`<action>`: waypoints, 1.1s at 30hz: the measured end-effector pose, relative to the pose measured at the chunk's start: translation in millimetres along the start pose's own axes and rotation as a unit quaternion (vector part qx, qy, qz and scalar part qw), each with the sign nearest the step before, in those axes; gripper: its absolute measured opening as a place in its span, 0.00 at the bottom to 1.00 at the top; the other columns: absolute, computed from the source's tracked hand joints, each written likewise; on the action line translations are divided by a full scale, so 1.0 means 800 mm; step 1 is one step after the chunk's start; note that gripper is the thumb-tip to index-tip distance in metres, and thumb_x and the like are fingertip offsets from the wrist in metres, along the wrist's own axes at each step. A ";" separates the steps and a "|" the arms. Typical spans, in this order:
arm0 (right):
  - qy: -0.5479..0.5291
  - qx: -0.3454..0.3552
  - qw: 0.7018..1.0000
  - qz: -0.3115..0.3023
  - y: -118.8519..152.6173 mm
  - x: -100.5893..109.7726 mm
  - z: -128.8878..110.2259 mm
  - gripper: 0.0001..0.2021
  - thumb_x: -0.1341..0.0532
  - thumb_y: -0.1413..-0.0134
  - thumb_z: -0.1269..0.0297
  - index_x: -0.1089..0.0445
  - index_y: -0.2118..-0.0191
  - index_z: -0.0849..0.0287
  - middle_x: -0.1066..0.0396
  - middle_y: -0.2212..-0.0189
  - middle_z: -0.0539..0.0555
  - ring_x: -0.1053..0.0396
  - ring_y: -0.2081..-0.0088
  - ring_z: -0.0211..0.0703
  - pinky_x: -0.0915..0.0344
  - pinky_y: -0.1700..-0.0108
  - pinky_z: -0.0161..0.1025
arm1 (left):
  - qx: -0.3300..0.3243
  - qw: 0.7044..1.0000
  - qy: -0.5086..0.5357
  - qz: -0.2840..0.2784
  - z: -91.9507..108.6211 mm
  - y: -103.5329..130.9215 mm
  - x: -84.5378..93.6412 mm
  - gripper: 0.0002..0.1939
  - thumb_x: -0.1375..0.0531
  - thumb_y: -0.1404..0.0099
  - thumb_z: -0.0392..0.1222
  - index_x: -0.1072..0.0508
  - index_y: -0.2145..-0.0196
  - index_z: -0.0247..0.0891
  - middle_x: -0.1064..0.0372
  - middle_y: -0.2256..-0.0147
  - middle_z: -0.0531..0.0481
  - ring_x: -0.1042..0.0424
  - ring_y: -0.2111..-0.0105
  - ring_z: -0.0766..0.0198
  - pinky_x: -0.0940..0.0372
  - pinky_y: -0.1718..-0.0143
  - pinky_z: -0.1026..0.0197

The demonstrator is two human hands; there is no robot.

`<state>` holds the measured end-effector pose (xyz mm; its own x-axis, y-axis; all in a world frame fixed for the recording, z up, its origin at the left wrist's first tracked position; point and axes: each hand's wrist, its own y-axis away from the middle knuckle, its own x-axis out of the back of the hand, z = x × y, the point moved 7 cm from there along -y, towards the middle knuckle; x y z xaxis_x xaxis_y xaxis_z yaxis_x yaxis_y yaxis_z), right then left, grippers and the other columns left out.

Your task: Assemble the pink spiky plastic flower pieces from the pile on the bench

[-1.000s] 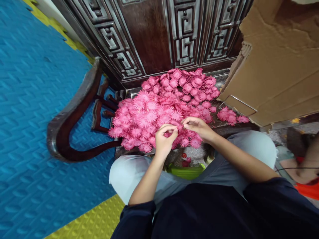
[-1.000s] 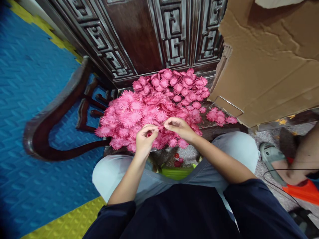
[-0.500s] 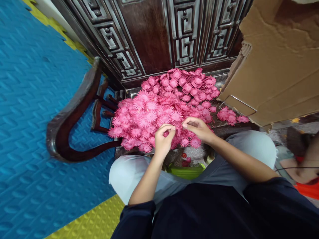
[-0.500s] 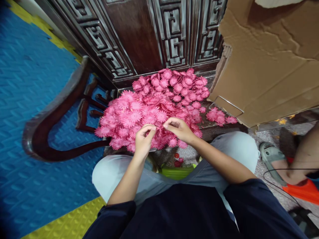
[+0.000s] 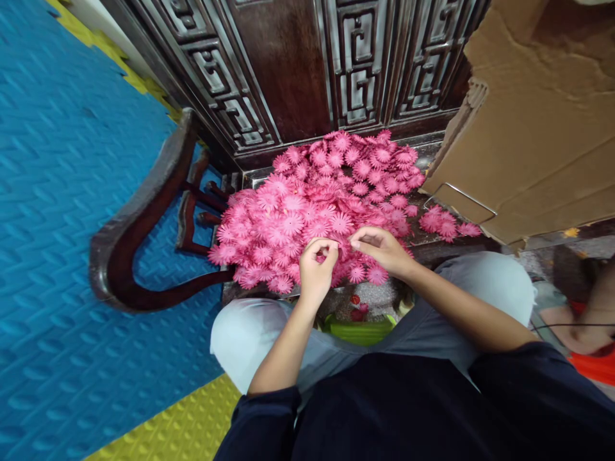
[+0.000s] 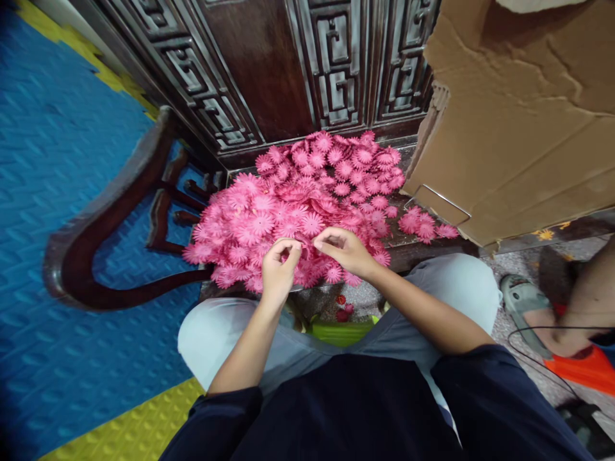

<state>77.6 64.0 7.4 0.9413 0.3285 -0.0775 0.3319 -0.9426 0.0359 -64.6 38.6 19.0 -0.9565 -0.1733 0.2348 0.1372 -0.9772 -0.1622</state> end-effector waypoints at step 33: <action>-0.032 -0.003 0.986 0.166 -0.004 0.045 0.010 0.14 0.34 0.61 0.53 0.33 0.73 0.58 0.36 0.79 0.46 0.40 0.77 0.33 0.39 0.71 0.35 | -0.062 0.937 -0.036 0.343 0.000 -0.018 0.135 0.09 0.48 0.35 0.43 0.36 0.69 0.36 0.43 0.73 0.54 0.41 0.71 0.69 0.42 0.65 0.64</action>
<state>109.9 77.9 -3.8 0.9924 -0.0034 -0.1228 0.0060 -0.9971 0.0762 -170.2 34.2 46.3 -0.6337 -0.7674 0.0973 0.6778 -0.6115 -0.4082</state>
